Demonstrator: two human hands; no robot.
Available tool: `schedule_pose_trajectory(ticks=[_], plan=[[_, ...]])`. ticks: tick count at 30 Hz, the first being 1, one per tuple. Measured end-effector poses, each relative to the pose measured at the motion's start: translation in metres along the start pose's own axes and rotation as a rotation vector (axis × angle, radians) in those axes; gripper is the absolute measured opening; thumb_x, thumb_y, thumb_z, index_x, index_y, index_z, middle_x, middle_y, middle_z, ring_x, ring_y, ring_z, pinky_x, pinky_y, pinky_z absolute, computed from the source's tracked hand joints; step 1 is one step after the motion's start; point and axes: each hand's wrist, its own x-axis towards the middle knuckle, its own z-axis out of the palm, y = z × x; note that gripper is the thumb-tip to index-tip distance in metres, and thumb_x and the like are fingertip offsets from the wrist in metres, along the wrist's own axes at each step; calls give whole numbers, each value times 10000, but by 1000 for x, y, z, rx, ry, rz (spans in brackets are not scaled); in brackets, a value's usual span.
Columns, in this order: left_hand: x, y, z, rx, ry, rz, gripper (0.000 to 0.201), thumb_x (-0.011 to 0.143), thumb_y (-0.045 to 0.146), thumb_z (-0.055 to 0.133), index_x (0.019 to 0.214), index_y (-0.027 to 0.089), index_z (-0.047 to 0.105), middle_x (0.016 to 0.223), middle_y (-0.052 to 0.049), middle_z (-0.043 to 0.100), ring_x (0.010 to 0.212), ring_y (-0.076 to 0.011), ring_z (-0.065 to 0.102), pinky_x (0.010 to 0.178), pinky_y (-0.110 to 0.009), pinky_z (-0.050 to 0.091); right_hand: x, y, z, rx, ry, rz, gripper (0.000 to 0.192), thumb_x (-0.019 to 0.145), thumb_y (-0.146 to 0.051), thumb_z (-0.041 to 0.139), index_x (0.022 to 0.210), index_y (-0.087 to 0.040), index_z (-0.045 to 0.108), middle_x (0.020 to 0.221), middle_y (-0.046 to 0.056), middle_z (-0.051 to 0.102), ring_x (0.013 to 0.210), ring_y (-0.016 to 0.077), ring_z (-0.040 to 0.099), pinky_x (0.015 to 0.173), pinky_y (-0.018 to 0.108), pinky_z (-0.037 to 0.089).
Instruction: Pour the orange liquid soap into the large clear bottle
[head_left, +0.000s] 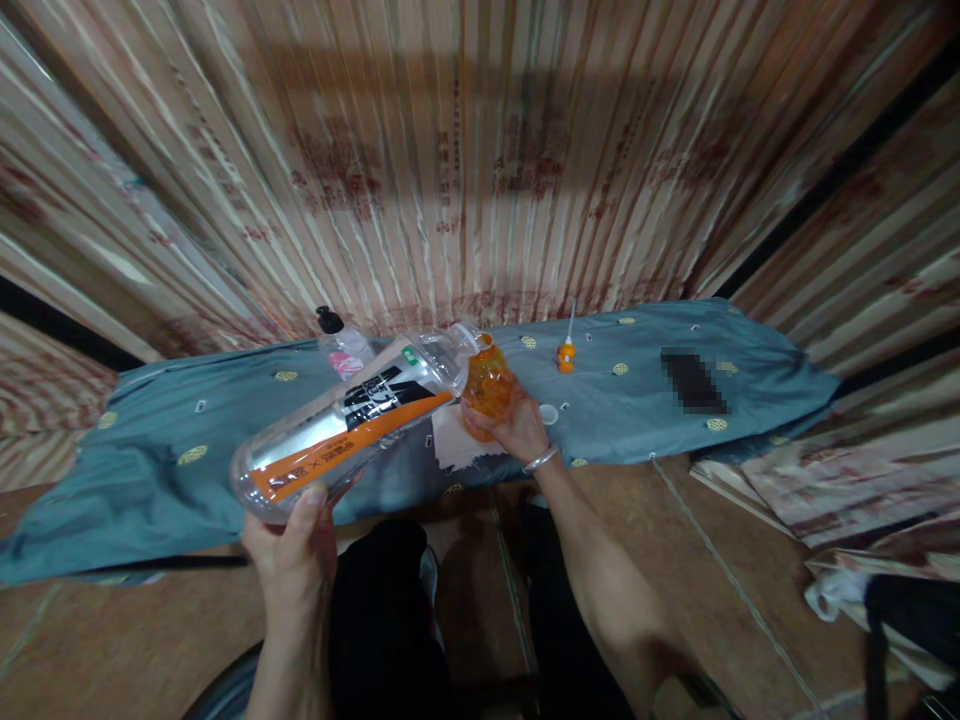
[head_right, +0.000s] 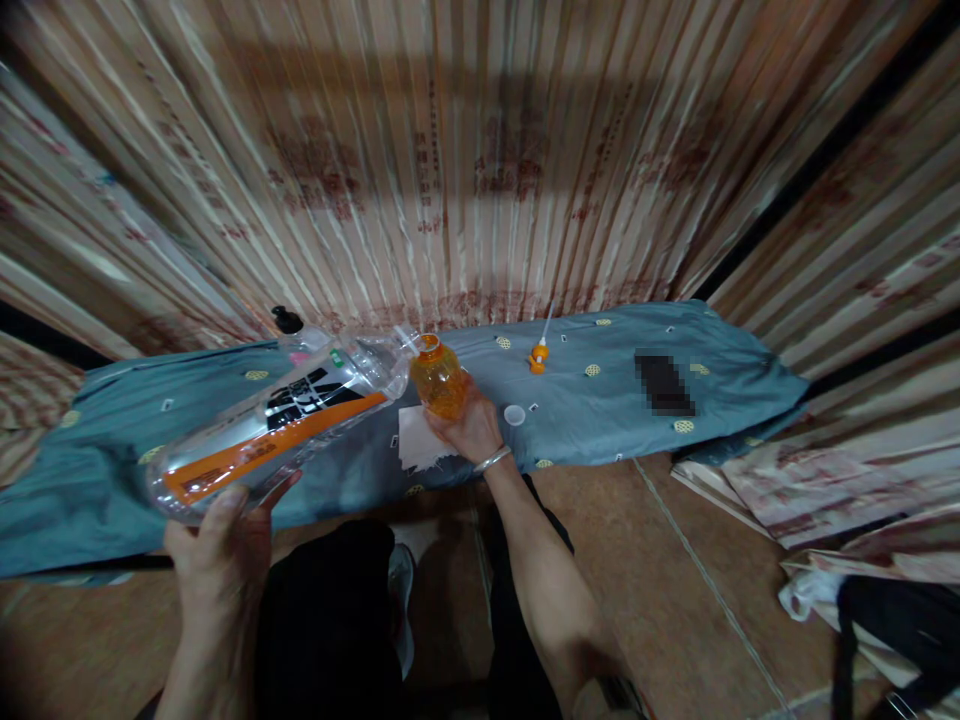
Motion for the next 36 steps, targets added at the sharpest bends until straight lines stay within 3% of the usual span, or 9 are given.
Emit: schedule_pose_trajectory(ticks=[16, 25, 36], plan=[[0, 1, 1, -15, 5, -7, 479, 512, 395, 960, 876, 184, 733, 921, -67, 747, 905, -284, 704, 794, -537, 629, 0, -3, -2, -19, -23, 44, 556, 734, -360, 836, 1205, -235, 567, 1101, 89, 769, 1019, 297, 761, 886, 416, 625], [2, -1, 1, -67, 29, 11, 520, 437, 382, 984, 870, 210, 751, 873, -21, 719, 814, -198, 663, 652, -370, 649, 1, -2, -1, 6, -11, 33, 556, 729, -356, 850, 1192, -219, 574, 1096, 87, 774, 1012, 286, 764, 882, 407, 627], [1, 0, 3, -94, 15, -2, 529, 435, 381, 1000, 882, 206, 778, 811, -19, 719, 769, -186, 678, 671, -356, 657, 1, 1, 1, 1, 2, 21, 577, 737, -390, 847, 1218, -236, 569, 1087, 95, 777, 996, 302, 765, 874, 432, 636]])
